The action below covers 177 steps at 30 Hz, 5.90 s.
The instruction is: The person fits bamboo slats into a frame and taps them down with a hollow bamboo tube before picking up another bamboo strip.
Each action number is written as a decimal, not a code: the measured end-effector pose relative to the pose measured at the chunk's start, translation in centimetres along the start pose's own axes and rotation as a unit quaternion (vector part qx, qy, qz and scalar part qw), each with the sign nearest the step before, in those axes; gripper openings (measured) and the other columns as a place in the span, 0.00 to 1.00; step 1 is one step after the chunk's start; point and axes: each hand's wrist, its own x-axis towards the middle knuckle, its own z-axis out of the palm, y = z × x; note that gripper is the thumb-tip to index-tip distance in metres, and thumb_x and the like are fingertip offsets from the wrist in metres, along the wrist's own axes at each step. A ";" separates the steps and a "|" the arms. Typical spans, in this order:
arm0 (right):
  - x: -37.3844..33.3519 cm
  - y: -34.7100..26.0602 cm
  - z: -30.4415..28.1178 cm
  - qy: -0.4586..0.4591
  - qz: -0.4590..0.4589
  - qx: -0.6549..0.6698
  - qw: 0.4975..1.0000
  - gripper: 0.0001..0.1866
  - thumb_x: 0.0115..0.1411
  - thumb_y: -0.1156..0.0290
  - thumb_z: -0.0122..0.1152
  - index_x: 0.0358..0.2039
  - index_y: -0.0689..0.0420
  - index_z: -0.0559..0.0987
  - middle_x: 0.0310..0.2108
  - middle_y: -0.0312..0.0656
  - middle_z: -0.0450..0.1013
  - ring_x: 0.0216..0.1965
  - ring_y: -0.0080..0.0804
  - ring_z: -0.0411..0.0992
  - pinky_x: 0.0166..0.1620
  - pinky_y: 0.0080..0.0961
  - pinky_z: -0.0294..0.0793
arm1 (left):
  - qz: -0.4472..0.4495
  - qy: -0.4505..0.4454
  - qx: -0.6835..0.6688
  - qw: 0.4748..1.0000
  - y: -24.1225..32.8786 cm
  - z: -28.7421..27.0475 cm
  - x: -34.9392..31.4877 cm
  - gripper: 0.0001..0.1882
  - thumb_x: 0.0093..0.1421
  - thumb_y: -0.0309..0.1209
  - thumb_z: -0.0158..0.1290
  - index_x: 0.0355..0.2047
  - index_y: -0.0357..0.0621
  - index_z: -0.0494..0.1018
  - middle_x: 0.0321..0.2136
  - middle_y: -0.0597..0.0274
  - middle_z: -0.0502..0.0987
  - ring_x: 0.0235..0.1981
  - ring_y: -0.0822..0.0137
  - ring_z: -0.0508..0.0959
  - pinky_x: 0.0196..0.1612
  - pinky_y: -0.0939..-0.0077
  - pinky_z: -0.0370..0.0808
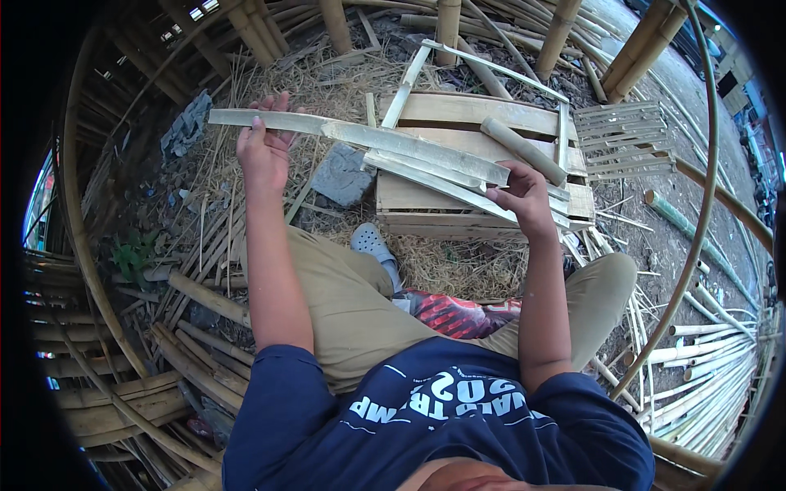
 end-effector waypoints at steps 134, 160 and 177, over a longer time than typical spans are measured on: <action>-2.8 2.6 7.4 0.013 0.021 -0.313 0.950 0.17 0.66 0.69 0.63 0.50 0.67 0.78 0.44 0.62 0.79 0.48 0.62 0.77 0.53 0.47 0.74 | -0.380 -0.046 0.433 0.816 -17.4 -5.9 0.2 0.13 0.60 0.26 0.67 0.45 0.43 0.81 0.34 0.66 0.83 0.32 0.73 0.79 0.37 0.74 0.78; -2.9 1.5 1.7 0.125 0.074 -0.319 0.937 0.23 0.65 0.63 0.66 0.53 0.67 0.79 0.48 0.65 0.79 0.54 0.59 0.78 0.57 0.44 0.75 | -0.437 0.083 0.085 0.892 -15.9 -4.0 -0.2 0.16 0.70 0.22 0.49 0.57 0.40 0.66 0.55 0.55 0.73 0.55 0.53 0.76 0.57 0.49 0.80; -4.6 1.8 2.6 0.183 0.185 -0.471 0.843 0.33 0.53 0.51 0.77 0.47 0.67 0.79 0.42 0.58 0.80 0.47 0.54 0.79 0.52 0.44 0.77 | -0.373 -0.060 0.099 0.921 -14.4 -3.2 -1.3 0.13 0.65 0.21 0.59 0.49 0.36 0.75 0.45 0.58 0.80 0.48 0.62 0.80 0.56 0.64 0.82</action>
